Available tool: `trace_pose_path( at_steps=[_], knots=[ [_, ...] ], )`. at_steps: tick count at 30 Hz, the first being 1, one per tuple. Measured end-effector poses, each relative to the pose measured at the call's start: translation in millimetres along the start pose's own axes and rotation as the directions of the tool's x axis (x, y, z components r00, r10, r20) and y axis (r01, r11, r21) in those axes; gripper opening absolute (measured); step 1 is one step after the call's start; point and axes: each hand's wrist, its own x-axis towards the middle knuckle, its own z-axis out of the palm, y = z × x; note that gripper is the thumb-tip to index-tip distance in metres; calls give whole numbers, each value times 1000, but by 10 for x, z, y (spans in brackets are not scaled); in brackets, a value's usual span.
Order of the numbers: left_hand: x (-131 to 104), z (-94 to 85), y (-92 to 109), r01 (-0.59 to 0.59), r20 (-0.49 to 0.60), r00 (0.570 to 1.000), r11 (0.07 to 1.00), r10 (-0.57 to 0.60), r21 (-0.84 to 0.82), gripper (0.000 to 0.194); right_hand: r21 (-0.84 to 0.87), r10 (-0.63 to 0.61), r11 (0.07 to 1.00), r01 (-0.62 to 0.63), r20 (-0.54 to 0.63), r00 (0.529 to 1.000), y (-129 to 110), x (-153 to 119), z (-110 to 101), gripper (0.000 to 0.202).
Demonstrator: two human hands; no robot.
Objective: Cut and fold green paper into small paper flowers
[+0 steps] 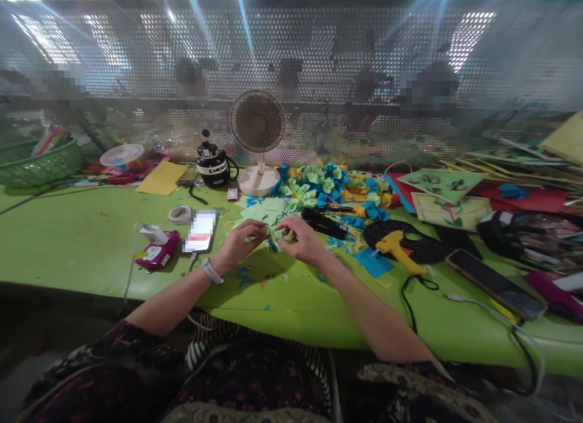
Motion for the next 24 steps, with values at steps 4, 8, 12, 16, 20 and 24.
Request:
trace_pose_path(
  at_steps=[4,8,12,16,20,24],
  knots=[
    [-4,-8,16,-17,10,1000,999,16,38,13,-204,-95,973,103,46,994,36,-21,56,18],
    [-13,-7,35,-35,42,999,998,33,53,13,-328,-133,933,145,59,989,86,-35,89,20],
    [-15,-6,27,-56,86,995,997,50,61,16,-443,-164,877,184,84,983,126,-37,93,19],
    [-12,-18,12,-61,140,989,997,55,42,20,-493,-198,841,221,100,975,169,-18,74,18],
    [-5,-24,12,-81,116,990,997,81,-7,15,-434,-213,867,245,122,969,203,4,46,19],
    [15,-19,20,-105,81,991,994,107,-33,9,-381,-250,883,274,114,962,203,14,33,16]
  ],
)
